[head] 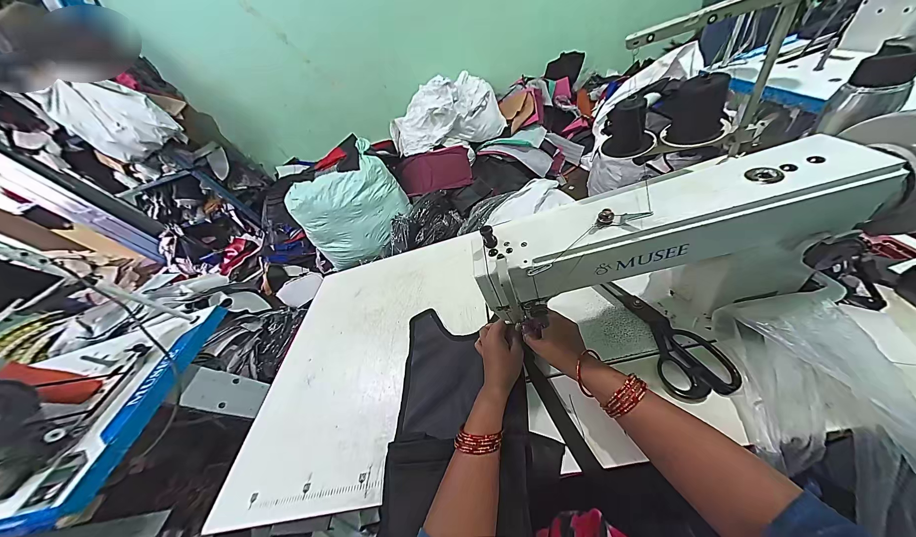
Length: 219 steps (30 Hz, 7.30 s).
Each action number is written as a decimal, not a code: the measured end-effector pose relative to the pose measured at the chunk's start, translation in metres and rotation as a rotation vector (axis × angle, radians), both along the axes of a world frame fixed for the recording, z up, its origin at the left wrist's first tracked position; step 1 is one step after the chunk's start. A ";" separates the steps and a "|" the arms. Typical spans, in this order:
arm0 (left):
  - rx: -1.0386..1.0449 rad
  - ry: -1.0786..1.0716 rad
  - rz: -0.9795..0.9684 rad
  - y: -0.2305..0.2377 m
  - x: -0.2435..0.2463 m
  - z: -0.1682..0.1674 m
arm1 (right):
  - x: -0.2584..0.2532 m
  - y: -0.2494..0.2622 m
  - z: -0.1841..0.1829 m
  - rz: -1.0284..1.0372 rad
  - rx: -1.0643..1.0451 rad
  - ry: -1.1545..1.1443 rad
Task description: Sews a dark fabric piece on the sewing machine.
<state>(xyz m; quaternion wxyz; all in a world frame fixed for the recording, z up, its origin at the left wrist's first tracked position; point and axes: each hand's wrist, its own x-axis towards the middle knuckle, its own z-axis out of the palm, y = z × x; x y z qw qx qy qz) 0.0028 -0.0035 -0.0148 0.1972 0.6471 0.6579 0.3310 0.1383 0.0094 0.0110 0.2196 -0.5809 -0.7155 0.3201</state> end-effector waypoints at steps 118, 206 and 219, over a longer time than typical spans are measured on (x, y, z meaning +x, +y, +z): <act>-0.143 0.302 -0.169 -0.115 -0.039 -0.002 | 0.096 -0.156 0.011 -0.052 0.497 -0.176; 0.584 0.110 -0.471 -0.095 -0.027 -0.030 | 0.199 -0.181 0.028 -0.212 -0.292 -0.174; 0.609 0.145 -0.467 -0.096 -0.027 -0.031 | 0.207 -0.205 0.050 0.134 -0.256 -0.409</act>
